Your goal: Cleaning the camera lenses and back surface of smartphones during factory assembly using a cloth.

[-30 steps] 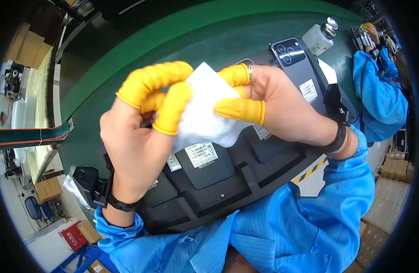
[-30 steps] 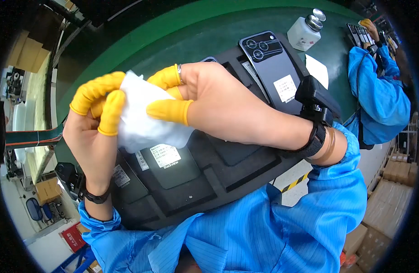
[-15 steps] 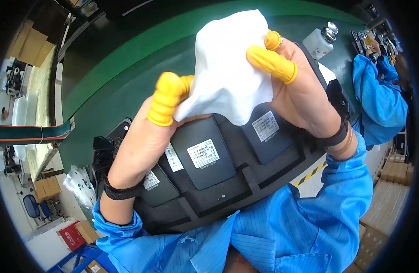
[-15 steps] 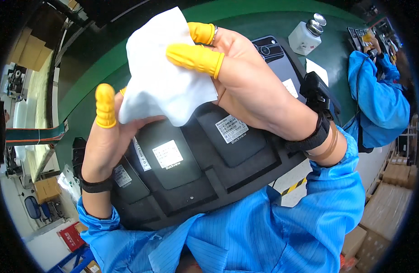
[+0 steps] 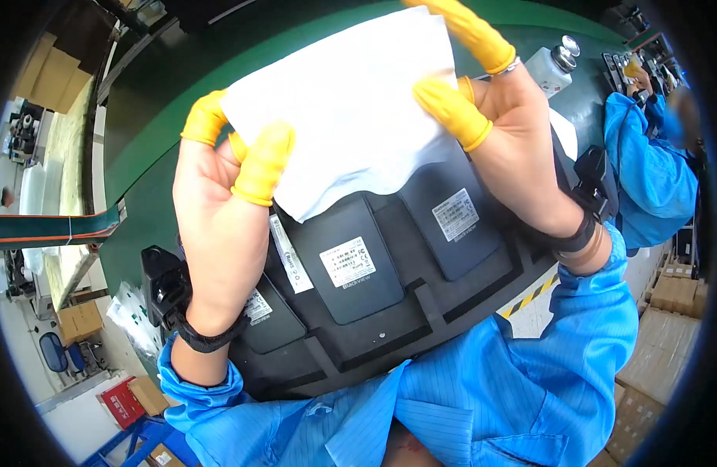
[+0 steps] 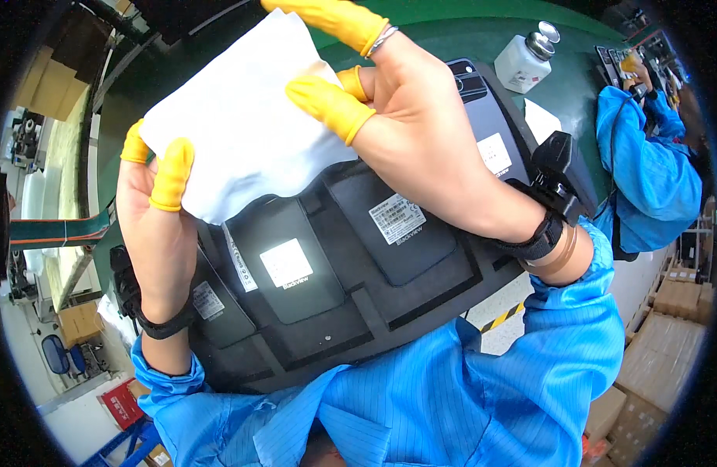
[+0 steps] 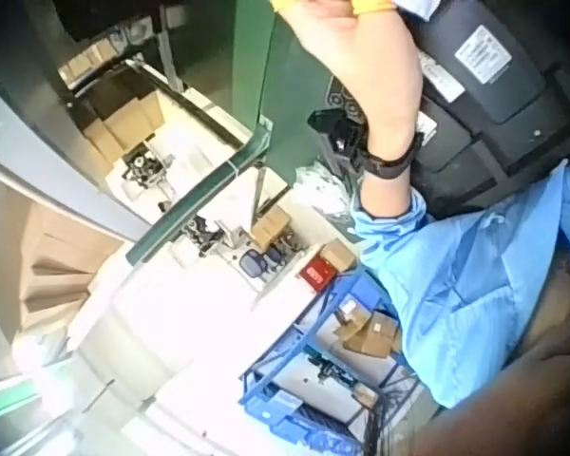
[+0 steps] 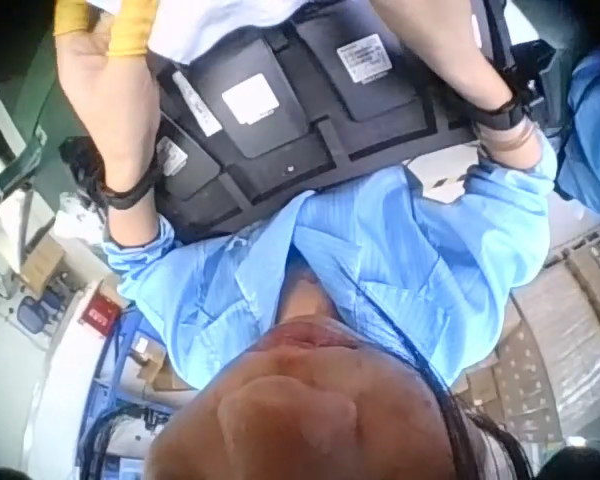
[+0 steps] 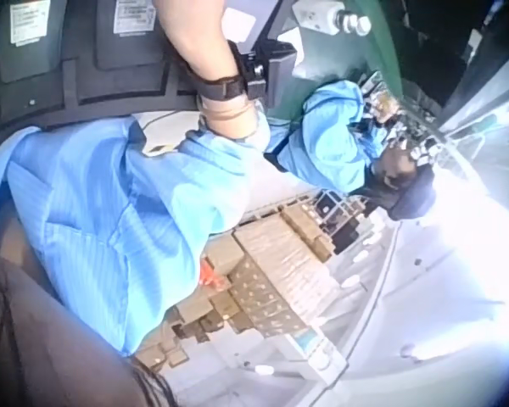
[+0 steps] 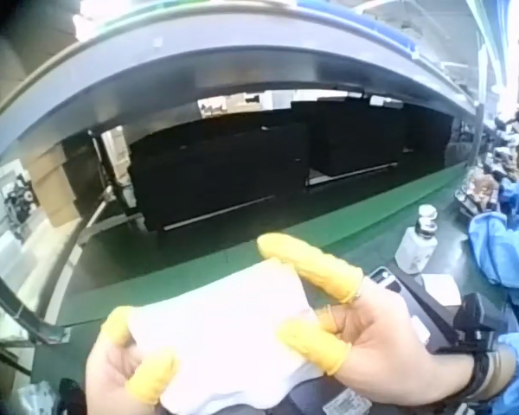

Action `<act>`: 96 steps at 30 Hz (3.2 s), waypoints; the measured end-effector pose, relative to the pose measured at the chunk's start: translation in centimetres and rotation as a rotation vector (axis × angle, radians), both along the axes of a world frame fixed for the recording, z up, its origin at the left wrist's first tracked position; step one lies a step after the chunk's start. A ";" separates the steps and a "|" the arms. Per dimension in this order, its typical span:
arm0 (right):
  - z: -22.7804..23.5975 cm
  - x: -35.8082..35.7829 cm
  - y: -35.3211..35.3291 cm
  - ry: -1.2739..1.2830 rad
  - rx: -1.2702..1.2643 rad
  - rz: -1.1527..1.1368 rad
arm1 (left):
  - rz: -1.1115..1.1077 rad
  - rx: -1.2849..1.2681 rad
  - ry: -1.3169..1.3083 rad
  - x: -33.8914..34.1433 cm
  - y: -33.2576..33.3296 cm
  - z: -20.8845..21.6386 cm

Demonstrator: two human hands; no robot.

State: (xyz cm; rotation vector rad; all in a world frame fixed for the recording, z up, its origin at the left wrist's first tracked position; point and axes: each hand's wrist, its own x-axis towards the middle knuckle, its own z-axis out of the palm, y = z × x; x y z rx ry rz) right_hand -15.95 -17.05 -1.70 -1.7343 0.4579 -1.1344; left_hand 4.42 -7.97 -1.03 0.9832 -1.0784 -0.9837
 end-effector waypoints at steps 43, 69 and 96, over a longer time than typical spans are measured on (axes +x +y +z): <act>1.5 -0.1 0.6 0.086 -0.036 0.102 | 0.091 -0.164 -0.386 1.8 -0.1 0.6; 1.3 -0.4 -0.6 0.093 0.061 0.226 | 0.026 -0.239 -0.364 1.6 0.2 0.9; 0.9 0.5 1.0 0.106 0.404 0.178 | -0.134 0.235 -0.190 -1.1 0.1 0.5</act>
